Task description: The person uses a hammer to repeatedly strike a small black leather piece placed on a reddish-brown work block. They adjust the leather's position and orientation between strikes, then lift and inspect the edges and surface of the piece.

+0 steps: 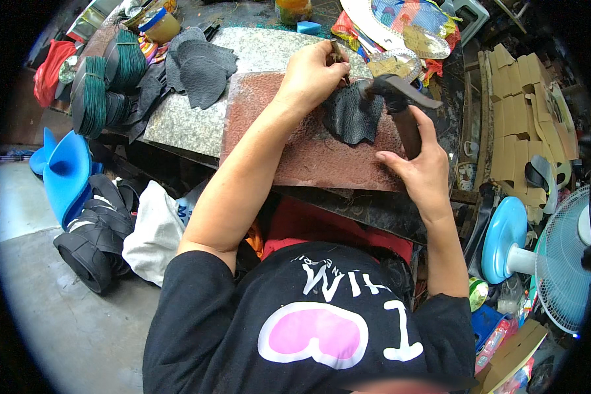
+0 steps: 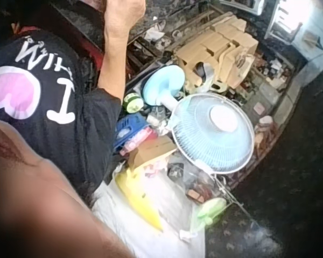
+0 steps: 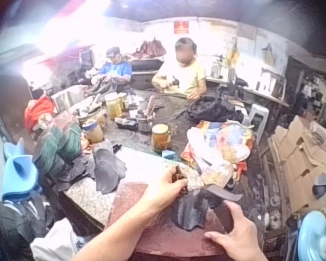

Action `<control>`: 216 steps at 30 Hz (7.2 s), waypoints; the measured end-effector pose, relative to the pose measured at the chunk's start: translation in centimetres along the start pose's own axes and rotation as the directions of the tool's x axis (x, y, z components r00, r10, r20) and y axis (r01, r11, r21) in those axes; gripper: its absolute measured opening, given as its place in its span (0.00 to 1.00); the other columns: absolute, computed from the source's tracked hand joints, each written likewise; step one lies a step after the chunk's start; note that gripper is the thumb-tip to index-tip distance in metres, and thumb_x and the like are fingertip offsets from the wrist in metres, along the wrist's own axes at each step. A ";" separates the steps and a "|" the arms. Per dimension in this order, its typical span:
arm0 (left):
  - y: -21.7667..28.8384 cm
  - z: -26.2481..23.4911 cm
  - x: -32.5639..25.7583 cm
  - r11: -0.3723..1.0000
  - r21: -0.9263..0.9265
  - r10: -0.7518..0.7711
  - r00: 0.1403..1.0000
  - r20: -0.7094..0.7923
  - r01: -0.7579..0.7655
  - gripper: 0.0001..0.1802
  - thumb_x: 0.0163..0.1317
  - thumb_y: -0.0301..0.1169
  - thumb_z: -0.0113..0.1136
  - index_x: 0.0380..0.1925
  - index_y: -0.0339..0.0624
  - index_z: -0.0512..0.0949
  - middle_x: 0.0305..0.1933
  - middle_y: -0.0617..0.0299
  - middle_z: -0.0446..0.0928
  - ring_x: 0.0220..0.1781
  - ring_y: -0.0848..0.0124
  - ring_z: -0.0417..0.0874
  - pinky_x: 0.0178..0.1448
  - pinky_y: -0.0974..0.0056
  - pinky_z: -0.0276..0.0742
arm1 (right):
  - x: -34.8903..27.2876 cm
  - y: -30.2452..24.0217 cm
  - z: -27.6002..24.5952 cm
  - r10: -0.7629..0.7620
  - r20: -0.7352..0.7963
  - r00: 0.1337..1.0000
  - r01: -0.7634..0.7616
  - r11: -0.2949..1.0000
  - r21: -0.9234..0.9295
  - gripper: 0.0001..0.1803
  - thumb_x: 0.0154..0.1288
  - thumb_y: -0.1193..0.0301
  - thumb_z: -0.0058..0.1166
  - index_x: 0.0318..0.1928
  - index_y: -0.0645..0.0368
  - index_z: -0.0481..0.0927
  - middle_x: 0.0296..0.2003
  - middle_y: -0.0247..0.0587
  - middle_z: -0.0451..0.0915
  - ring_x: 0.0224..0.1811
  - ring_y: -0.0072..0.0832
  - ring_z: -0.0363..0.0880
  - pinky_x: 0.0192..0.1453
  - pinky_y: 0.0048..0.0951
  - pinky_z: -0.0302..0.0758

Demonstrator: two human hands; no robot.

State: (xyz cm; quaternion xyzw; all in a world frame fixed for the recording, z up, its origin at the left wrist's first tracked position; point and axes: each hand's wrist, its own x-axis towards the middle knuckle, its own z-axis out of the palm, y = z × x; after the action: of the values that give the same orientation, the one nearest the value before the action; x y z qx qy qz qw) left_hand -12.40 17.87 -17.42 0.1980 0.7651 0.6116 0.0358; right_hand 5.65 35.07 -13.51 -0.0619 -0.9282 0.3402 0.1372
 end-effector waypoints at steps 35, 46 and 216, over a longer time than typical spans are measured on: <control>1.7 -0.1 -0.8 0.980 -0.063 -0.185 0.979 0.089 0.191 0.08 0.64 0.27 0.59 0.38 0.34 0.76 0.30 0.59 0.80 0.26 0.72 0.83 0.26 0.68 0.82 | 2.9 1.6 -0.3 -0.295 -0.109 0.949 0.275 0.948 -0.162 0.21 0.51 0.74 0.69 0.47 0.55 0.78 0.36 0.45 0.84 0.37 0.41 0.86 0.39 0.34 0.79; 1.5 0.9 -1.1 0.958 -0.285 -0.030 0.999 -0.016 0.025 0.07 0.62 0.24 0.61 0.38 0.32 0.78 0.28 0.57 0.82 0.28 0.73 0.84 0.34 0.68 0.81 | 0.9 1.3 -2.3 -0.104 0.023 0.994 0.106 0.981 -0.162 0.21 0.70 0.58 0.53 0.60 0.48 0.76 0.47 0.48 0.83 0.49 0.47 0.83 0.50 0.38 0.78; 2.1 4.3 -1.7 0.828 0.380 0.462 0.886 -0.047 -0.411 0.08 0.59 0.28 0.62 0.37 0.37 0.76 0.34 0.45 0.81 0.39 0.48 0.83 0.42 0.54 0.78 | -0.1 1.0 -3.5 0.046 -0.167 0.985 -0.047 0.999 -0.001 0.24 0.70 0.61 0.56 0.63 0.54 0.75 0.39 0.47 0.85 0.35 0.31 0.84 0.38 0.32 0.77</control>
State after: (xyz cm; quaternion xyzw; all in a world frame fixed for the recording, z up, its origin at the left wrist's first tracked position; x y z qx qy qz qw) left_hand -9.04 21.64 -16.78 0.3286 0.7987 0.4651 -0.1946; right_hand 6.84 37.94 -11.59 -0.1122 -0.9126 0.3345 0.2065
